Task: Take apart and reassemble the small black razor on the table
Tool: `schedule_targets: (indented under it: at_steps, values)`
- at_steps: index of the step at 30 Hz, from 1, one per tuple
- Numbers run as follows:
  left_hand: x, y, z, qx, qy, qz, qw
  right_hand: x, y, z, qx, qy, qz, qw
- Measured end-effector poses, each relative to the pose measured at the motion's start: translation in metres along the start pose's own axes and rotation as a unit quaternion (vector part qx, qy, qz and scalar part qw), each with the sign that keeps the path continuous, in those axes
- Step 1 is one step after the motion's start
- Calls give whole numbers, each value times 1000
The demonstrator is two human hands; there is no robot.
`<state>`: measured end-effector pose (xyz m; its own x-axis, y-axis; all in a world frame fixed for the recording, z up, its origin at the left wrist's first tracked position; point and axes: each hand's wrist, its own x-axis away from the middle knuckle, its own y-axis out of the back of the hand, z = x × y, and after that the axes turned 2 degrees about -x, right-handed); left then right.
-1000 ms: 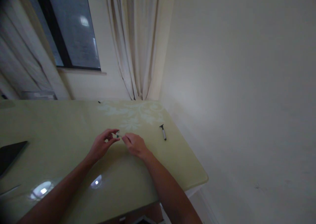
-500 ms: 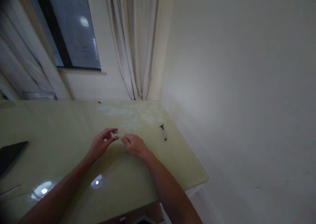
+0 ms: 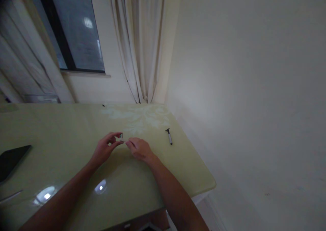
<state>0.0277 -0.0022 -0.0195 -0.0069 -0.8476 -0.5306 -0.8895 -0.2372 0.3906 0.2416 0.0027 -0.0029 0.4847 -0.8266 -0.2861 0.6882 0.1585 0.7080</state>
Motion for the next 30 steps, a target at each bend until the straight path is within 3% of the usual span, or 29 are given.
schedule_targets:
  at_steps: [30]
  values:
    - [0,-1,-1,11,22,-12,1000,2,2,-7,13,6,-26,1000]
